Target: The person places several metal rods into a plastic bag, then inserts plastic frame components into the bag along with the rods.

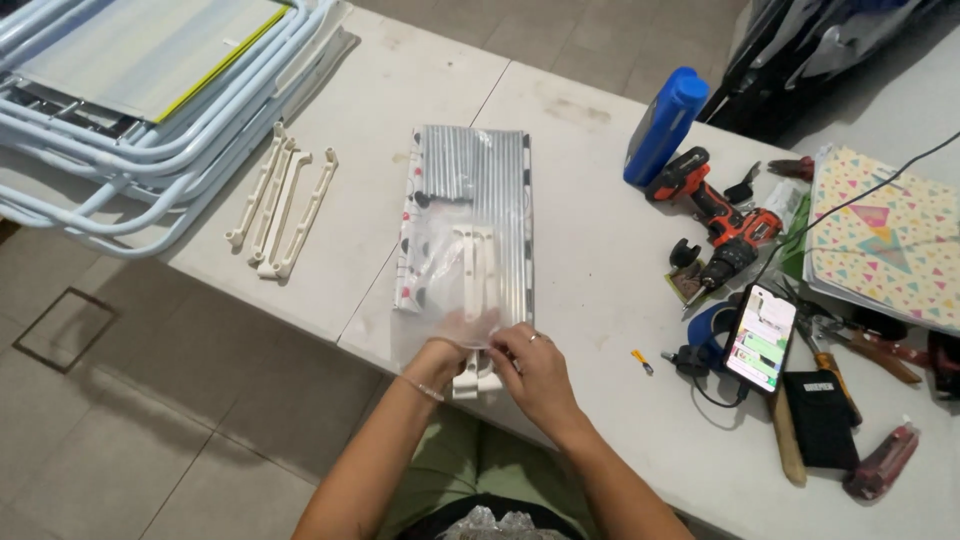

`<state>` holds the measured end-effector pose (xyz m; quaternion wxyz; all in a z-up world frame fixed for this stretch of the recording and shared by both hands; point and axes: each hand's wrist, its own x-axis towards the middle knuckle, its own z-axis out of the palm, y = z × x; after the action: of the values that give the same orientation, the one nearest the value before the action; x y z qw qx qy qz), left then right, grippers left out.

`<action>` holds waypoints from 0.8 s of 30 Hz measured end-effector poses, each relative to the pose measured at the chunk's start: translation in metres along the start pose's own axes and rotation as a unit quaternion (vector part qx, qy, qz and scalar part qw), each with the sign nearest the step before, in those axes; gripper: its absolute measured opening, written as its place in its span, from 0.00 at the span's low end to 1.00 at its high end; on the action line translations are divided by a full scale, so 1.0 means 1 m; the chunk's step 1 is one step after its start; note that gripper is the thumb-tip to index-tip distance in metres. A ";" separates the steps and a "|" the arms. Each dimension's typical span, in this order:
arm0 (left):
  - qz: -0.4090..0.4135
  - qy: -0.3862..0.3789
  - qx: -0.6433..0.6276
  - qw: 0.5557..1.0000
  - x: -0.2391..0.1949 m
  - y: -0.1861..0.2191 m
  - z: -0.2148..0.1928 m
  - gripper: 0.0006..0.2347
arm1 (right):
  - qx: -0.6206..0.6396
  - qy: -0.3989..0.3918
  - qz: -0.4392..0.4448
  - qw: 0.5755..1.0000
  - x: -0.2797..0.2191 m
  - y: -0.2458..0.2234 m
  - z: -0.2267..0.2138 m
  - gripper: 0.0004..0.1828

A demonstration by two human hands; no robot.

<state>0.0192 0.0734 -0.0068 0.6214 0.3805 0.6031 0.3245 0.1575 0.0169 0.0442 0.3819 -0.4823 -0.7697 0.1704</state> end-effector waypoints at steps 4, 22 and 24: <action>-0.037 0.010 0.011 0.999 -0.019 0.088 -0.001 0.36 | 0.018 0.004 -0.032 0.999 0.004 -0.008 -0.008 0.04; 0.051 -0.046 0.056 0.996 0.053 0.159 0.015 0.39 | 0.004 0.023 -0.073 0.997 -0.014 0.008 0.015 0.04; 0.051 -0.026 0.079 0.995 0.069 0.164 0.017 0.39 | 0.007 0.026 -0.083 0.996 -0.013 0.012 0.021 0.03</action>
<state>0.0493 0.2134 0.1002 0.5872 0.4675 0.5902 0.2970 0.1526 0.0133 0.0175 0.4179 -0.4186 -0.7956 0.1307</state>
